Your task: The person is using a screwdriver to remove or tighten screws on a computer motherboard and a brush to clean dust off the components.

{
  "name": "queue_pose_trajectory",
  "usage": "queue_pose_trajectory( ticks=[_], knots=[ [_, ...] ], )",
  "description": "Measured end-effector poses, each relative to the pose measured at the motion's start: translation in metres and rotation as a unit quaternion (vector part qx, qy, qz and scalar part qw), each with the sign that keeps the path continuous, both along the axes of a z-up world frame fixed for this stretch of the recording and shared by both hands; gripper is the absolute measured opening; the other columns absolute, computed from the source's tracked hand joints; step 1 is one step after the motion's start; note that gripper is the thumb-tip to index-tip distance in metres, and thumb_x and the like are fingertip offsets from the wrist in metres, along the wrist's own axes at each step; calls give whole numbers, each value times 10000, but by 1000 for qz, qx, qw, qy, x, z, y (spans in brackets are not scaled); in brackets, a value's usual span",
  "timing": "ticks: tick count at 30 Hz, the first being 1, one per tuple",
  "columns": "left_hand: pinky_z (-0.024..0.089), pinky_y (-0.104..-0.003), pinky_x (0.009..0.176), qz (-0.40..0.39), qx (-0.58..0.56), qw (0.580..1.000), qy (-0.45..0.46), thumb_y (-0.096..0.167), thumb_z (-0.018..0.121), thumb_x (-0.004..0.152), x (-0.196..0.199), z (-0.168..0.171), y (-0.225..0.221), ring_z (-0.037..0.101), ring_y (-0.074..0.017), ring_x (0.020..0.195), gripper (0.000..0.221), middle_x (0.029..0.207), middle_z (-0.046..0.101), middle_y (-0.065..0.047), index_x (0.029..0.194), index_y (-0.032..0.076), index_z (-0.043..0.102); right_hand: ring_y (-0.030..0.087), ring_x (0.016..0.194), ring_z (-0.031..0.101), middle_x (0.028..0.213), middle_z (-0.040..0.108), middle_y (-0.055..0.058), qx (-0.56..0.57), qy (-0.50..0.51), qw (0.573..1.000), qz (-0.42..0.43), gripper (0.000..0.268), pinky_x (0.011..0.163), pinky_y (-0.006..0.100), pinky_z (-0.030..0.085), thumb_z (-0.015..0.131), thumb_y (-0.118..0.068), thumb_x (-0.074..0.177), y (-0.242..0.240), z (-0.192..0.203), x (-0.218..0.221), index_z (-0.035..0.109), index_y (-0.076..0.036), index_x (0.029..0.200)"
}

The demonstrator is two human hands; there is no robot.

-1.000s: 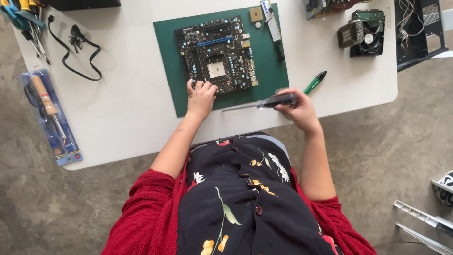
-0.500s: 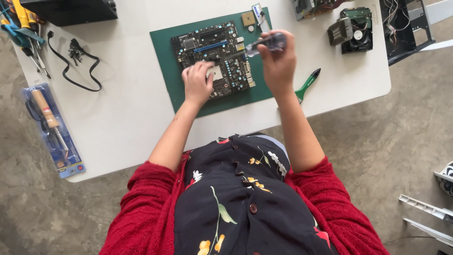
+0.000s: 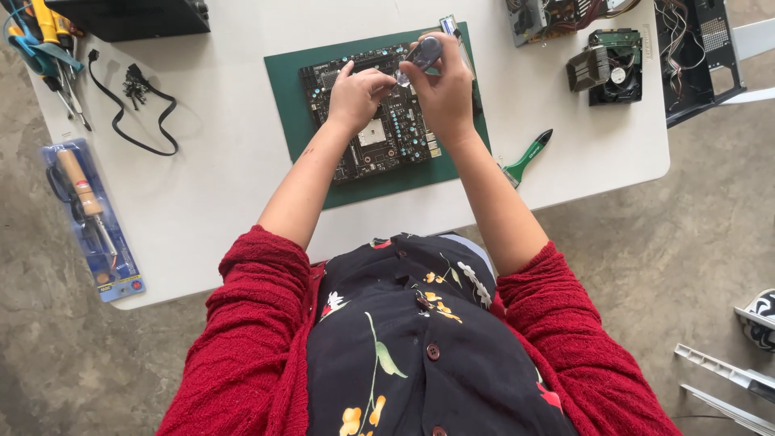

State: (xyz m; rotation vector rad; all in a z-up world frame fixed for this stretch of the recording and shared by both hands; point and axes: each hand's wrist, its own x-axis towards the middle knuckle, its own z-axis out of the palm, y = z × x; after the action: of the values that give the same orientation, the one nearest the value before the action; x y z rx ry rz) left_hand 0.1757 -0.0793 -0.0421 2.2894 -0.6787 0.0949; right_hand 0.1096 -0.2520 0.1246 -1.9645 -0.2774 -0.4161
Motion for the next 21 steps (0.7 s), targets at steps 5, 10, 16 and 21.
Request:
queue_pose_trajectory(
  ticks=[5,10,16,21],
  knots=[
    [233,-598,1225,9,-1,1000,15,164,770,999,-6,8,3,734,-138,926,132,1054,783,104,1097,246,804,198,970,711,1125,667,81,-24,-9,1000,14,316,775,292,694,772,-248,1054,1,0,3,554,-95,1224],
    [229,-608,1222,20,5,1000,-6,194,775,1001,-5,0,5,736,-134,914,85,1045,776,117,1066,249,786,176,929,665,1078,654,52,-30,2,999,31,299,759,286,693,798,-200,1033,4,7,5,568,-109,1201],
    [230,-613,1221,19,12,1000,-10,200,737,1026,-11,2,9,713,-139,900,65,970,742,122,986,251,749,203,926,689,1056,669,83,-44,9,997,58,311,771,310,698,801,-141,1019,9,9,1,544,-90,1188],
    [247,-597,1219,25,17,999,-24,217,744,1021,-15,4,12,710,-140,884,43,945,734,121,991,245,756,203,928,648,1053,645,78,-43,20,997,58,314,784,321,693,784,-199,1033,13,7,-2,538,-98,1200]
  ],
)
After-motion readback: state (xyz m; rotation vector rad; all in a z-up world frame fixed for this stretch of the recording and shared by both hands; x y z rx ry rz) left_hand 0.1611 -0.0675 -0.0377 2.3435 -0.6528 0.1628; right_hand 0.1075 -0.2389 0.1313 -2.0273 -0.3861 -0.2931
